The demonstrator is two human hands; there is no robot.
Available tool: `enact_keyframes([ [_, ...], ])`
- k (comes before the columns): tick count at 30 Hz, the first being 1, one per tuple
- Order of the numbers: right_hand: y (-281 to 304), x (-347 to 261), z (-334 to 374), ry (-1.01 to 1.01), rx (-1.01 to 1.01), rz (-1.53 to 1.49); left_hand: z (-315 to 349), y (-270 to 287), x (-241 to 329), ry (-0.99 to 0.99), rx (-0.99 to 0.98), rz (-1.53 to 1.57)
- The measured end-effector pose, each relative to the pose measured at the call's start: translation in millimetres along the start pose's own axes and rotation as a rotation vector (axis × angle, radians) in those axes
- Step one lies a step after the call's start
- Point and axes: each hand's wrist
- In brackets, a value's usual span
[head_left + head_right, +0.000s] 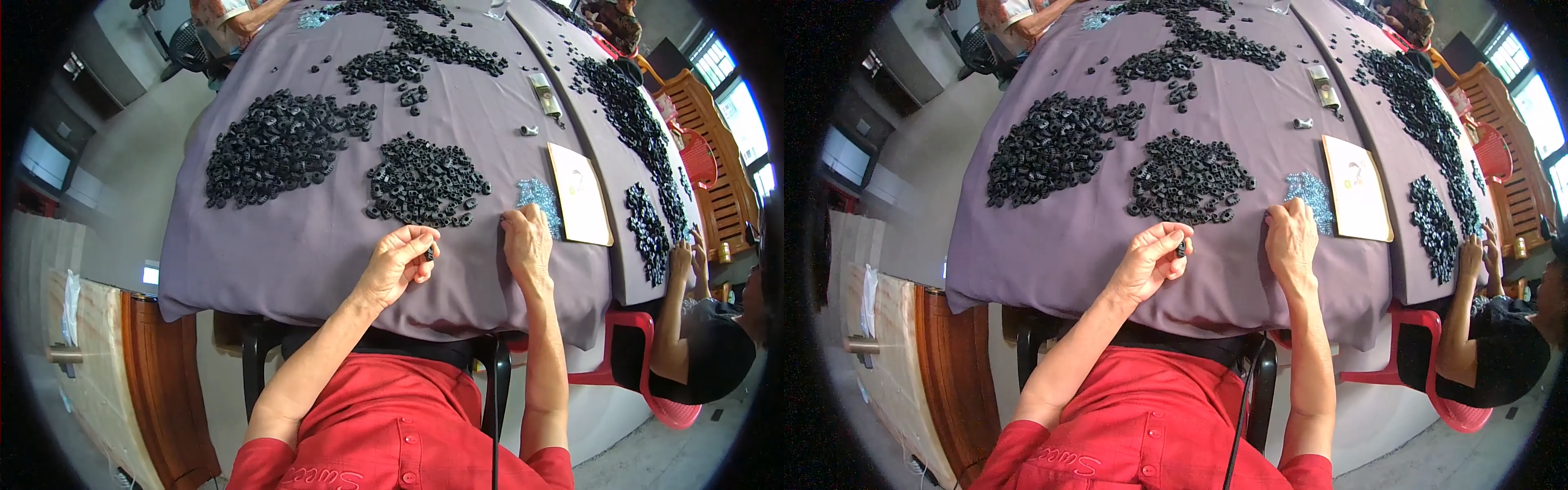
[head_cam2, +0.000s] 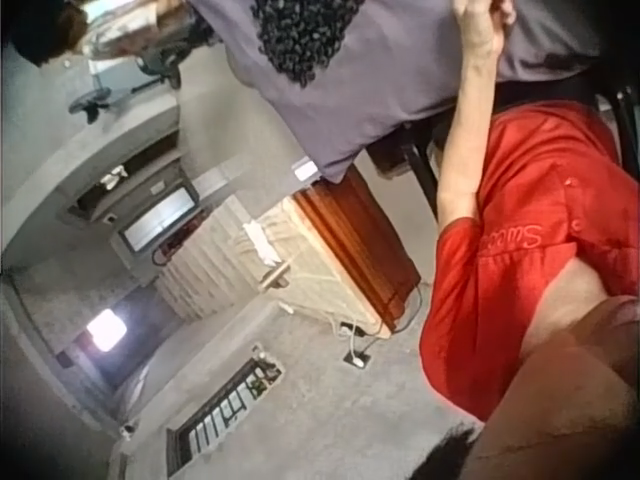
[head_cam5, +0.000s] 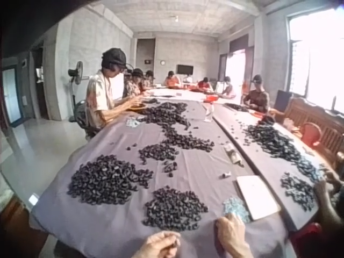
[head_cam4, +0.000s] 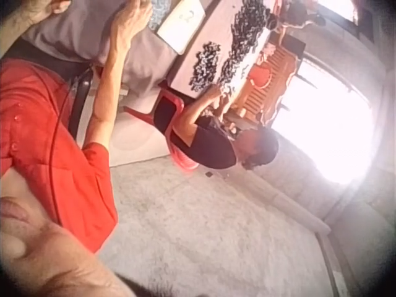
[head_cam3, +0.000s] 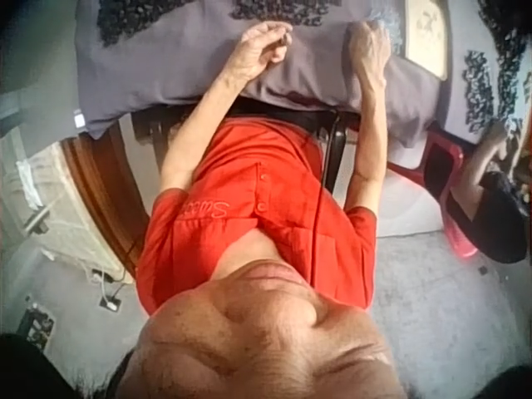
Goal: The person assembles small black plastic components by hand, inserting metal pins or clips into them.
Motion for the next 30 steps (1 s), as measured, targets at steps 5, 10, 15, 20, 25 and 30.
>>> enact_keyframes([
  [5, 2.0, -9.8, -3.9, 0.067, -0.007, 0.021, 0.4, 2.7, -2.4, -0.046, 0.002, -0.001],
  [10, -7.3, -25.5, 5.2, -0.004, -0.045, -0.225, -2.2, -2.2, 1.0, -0.015, 0.027, -0.019],
  [15, -12.3, -30.4, 15.6, -0.142, 0.070, -0.411, -22.6, -29.3, 10.5, -0.096, 0.099, -0.373],
  [20, -10.2, -31.7, 17.7, -0.239, 0.120, -0.571, -53.8, -61.0, 1.5, -0.389, 0.271, -1.582],
  [25, -16.3, -27.7, 18.9, -0.262, 0.206, -0.681, -71.3, -62.2, -8.0, -0.346, 0.276, -1.924],
  [30, -13.5, -27.9, 17.6, -0.244, 0.170, -0.668, -74.4, -54.9, -16.9, -0.429, 0.253, -2.084],
])
Point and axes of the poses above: each hand's wrist, its own z-axis away from the middle knuckle, its own y-axis out of the back of the hand, x = y × z
